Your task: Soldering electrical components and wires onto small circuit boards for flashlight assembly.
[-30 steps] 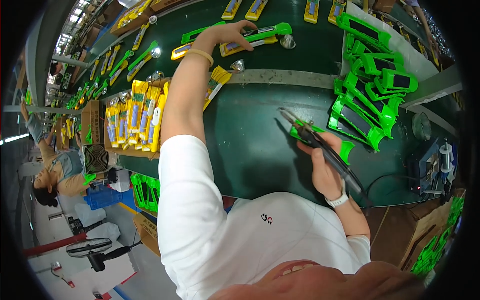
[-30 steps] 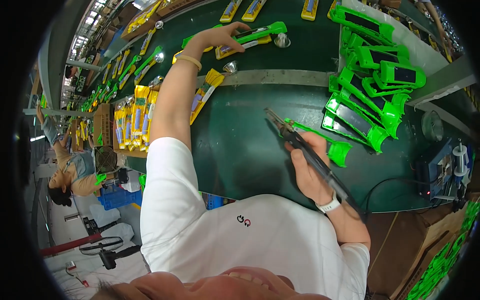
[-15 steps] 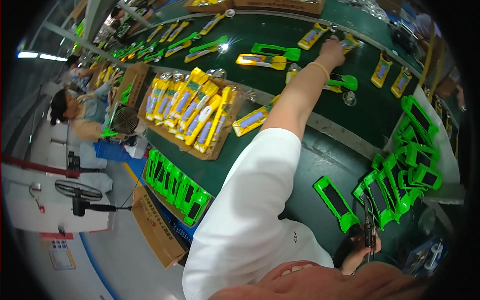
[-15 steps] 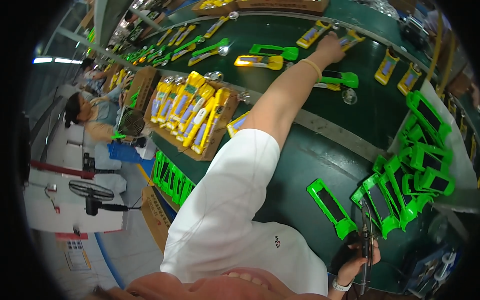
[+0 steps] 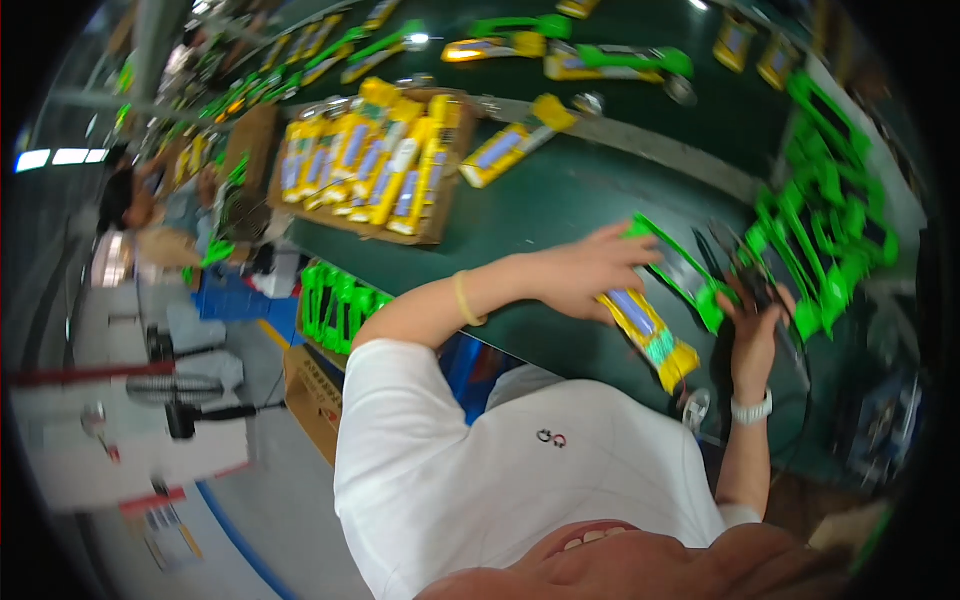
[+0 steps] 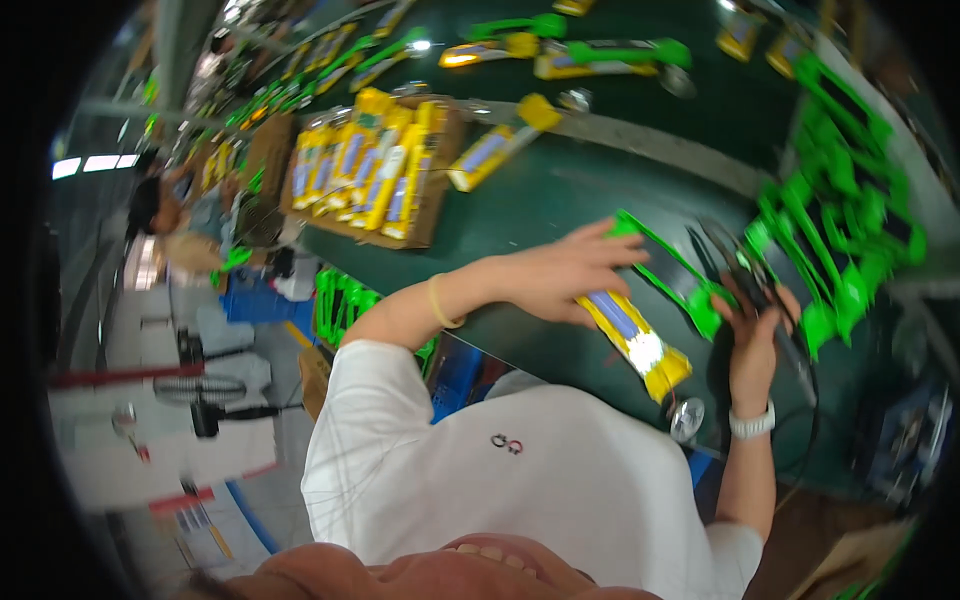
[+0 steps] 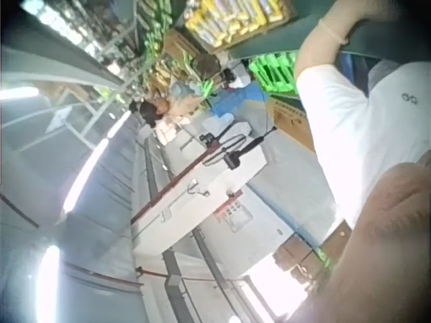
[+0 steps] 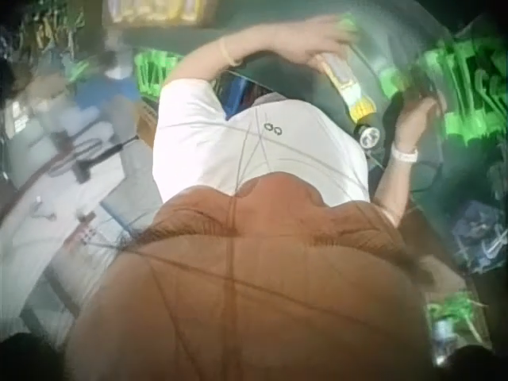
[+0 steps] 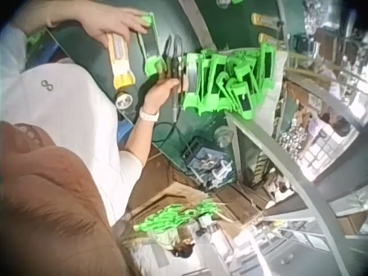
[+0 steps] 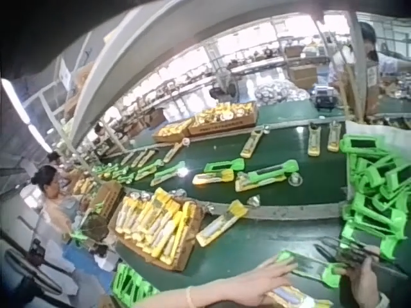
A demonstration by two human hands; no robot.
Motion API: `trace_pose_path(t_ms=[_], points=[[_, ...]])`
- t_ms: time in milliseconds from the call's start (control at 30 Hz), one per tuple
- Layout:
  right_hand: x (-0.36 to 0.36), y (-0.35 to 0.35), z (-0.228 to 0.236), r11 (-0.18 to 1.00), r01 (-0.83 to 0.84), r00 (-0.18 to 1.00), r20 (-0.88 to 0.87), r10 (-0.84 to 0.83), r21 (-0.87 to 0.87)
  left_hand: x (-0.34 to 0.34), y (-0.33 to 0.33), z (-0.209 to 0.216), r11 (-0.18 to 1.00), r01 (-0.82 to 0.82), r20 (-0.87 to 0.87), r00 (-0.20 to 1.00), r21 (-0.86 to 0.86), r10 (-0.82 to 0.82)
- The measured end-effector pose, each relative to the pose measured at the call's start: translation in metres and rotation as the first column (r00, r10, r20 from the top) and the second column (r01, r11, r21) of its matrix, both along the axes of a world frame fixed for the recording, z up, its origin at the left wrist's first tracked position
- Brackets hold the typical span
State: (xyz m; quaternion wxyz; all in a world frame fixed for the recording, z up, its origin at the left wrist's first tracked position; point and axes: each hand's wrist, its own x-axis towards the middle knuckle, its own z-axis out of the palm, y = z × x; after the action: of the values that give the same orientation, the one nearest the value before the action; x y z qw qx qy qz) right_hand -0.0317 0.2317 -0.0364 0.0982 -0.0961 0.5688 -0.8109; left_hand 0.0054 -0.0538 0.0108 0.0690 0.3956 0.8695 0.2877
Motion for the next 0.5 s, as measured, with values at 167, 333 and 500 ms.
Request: trace_pose_path(t_ms=[167,333,500], points=[[0.005,0.014,0.010,0.968,0.215,0.942,-0.235,-0.240,-0.129,0.000,-0.007,-0.018,0.976,-0.204,-0.077,0.975,0.072,0.209],[0.037,0.040,0.022,0.884,0.439,0.869,-0.176,-0.463,-0.162,-0.001,-0.004,-0.010,0.942,-0.314,-0.035,0.947,0.117,0.320],[0.050,0.049,0.022,0.857,0.474,0.840,-0.188,-0.509,-0.201,0.003,0.010,0.000,0.953,-0.298,-0.109,0.947,0.054,0.302]])
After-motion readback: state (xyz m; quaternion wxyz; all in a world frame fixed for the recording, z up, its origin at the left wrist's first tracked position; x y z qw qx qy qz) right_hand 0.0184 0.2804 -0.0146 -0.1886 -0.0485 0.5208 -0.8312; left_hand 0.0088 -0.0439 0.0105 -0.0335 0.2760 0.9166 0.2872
